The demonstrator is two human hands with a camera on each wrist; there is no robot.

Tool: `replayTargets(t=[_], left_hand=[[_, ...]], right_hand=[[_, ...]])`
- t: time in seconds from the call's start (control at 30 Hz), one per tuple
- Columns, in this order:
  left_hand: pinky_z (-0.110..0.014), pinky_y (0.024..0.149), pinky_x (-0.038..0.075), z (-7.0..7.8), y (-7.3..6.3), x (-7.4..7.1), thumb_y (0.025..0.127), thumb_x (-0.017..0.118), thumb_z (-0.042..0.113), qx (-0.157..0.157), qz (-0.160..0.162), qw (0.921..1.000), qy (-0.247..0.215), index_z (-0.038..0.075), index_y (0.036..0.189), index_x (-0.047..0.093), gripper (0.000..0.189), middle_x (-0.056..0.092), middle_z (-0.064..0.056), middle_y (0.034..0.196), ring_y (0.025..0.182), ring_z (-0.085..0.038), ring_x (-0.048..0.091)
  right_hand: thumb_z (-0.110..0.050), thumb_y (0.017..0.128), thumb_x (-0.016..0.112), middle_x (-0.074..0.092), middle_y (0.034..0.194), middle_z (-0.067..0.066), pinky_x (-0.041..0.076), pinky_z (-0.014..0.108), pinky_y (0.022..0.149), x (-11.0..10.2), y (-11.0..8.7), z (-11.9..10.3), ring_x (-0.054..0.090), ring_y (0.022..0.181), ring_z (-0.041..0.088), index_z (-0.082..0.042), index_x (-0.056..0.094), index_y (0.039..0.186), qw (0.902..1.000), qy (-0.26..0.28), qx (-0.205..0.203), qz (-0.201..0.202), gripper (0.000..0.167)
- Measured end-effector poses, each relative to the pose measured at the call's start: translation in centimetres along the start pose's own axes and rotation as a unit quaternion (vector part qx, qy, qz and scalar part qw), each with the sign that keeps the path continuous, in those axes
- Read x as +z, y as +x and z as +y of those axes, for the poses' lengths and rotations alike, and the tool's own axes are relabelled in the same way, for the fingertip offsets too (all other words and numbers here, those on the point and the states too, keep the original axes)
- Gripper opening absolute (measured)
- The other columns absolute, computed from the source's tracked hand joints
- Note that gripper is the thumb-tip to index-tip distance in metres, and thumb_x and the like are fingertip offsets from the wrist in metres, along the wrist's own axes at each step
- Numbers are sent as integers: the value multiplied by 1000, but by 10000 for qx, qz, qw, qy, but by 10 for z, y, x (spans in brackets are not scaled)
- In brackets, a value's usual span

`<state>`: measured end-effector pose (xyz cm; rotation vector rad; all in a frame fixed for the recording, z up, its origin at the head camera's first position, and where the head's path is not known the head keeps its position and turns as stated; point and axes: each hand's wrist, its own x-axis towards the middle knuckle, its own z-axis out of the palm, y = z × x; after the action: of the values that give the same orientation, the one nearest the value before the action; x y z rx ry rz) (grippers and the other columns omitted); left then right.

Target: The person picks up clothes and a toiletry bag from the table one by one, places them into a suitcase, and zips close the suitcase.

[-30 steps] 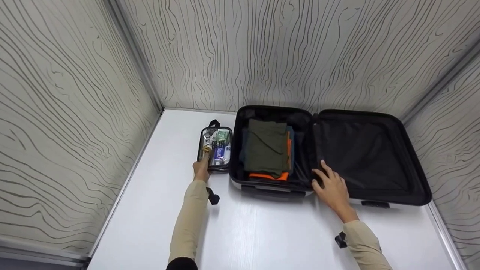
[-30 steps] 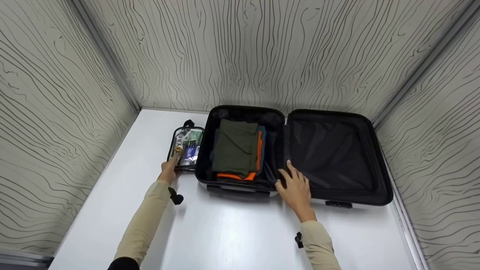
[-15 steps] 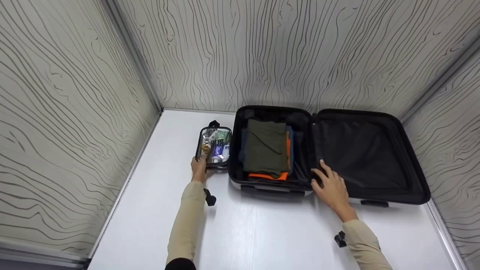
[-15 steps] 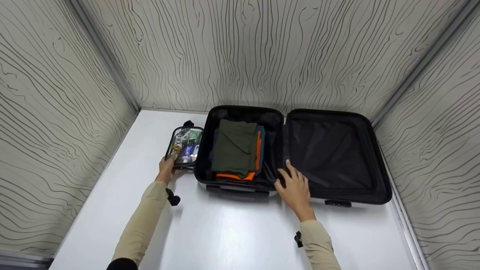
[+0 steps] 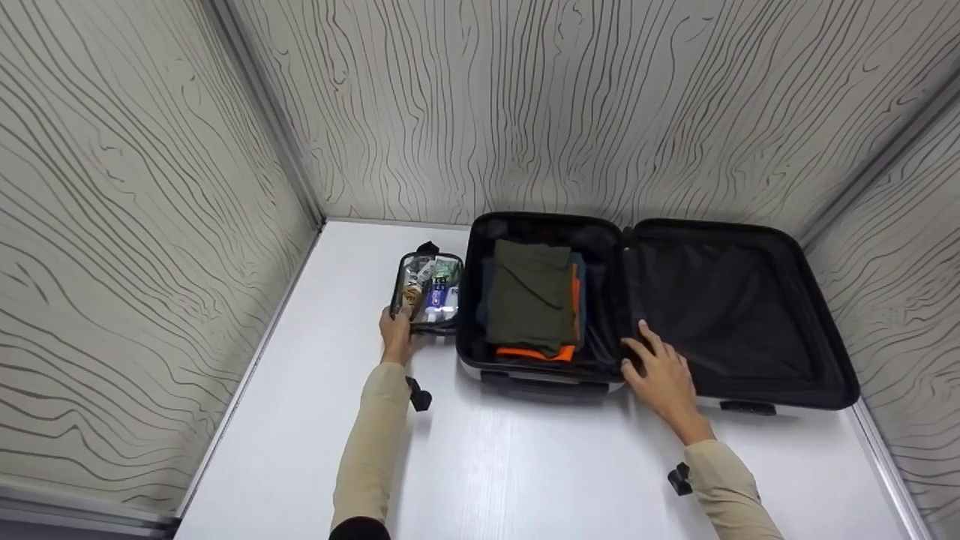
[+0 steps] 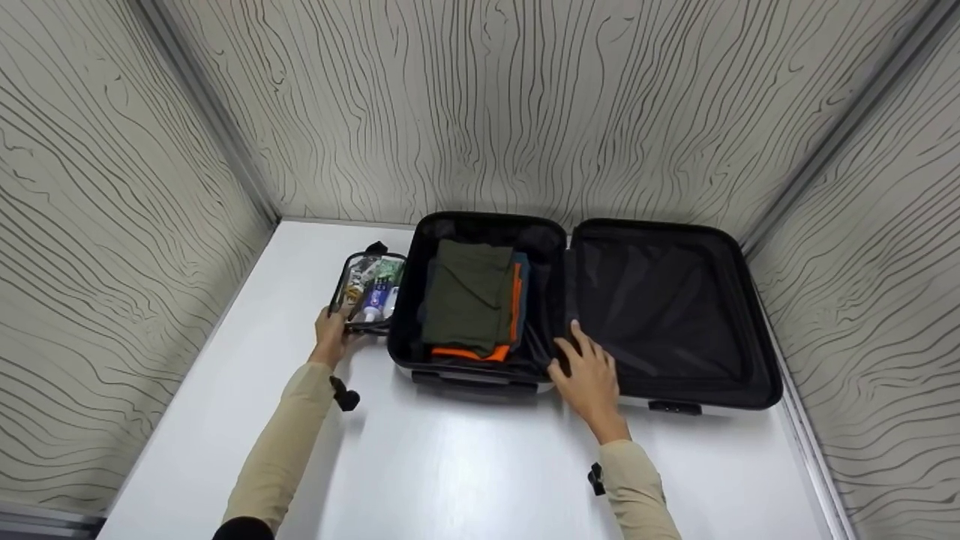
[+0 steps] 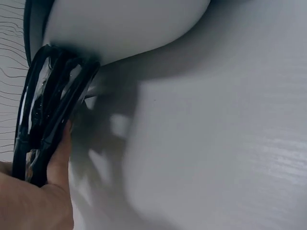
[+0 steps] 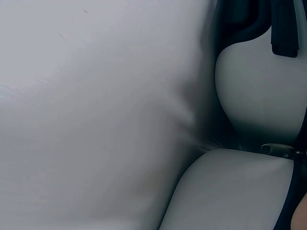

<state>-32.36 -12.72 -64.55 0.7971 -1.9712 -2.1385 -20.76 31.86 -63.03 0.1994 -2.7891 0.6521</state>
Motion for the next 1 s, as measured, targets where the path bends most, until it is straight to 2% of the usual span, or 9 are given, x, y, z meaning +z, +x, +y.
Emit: replayTargets(t=[0.2, 0.3, 0.5, 0.63, 0.8, 1.0], left_hand=[[-27, 58, 46, 5, -4, -3, 100, 45, 12, -374, -192, 9983, -409, 1, 121, 51, 24, 45, -7, 93, 70, -12, 49], [-30, 62, 50, 7, -4, -4, 102, 46, 14, -427, -195, 9968, -652, 1, 125, 52, 27, 47, -8, 96, 73, -14, 51], [-34, 67, 51, 17, -1, -5, 103, 48, 14, -452, -82, 9937, -1023, 2, 123, 54, 25, 49, -9, 102, 78, -16, 52], [-41, 76, 52, 31, -2, -5, 103, 47, 13, -323, -132, 9924, -1179, 1, 128, 52, 27, 50, -13, 112, 85, -19, 52], [-45, 83, 52, 47, -2, -3, 104, 47, 14, -133, -95, 9926, -1204, 2, 133, 50, 32, 49, -14, 117, 90, -20, 52], [-47, 87, 53, 62, -2, -2, 105, 48, 18, 6, -75, 9925, -1217, 6, 140, 49, 37, 50, -14, 124, 96, -20, 53]], right_hand=[[-25, 96, 60, 37, 155, 12, 32, 62, 101, 1, 0, -1, 45, 125, 43, -13, 63, 133, 10000, -10, -10, 55, 40], [-25, 95, 61, 37, 155, 12, 32, 63, 101, 1, 0, -1, 45, 125, 43, -12, 63, 133, 10000, -36, 1, 54, 40], [-27, 96, 59, 36, 155, 12, 31, 62, 101, 0, 0, 0, 45, 126, 43, -12, 63, 134, 10000, -23, -12, 21, 41], [-26, 96, 60, 35, 156, 12, 30, 62, 102, 0, 1, 0, 43, 127, 43, -12, 62, 134, 10000, -2, 22, -13, 41], [-26, 96, 61, 35, 156, 12, 29, 62, 103, 0, 1, 0, 43, 128, 42, -13, 63, 134, 10000, 23, 49, -40, 41], [-25, 95, 60, 36, 155, 13, 30, 62, 102, -1, 0, -1, 44, 127, 43, -12, 63, 134, 10000, -4, 28, -20, 41]])
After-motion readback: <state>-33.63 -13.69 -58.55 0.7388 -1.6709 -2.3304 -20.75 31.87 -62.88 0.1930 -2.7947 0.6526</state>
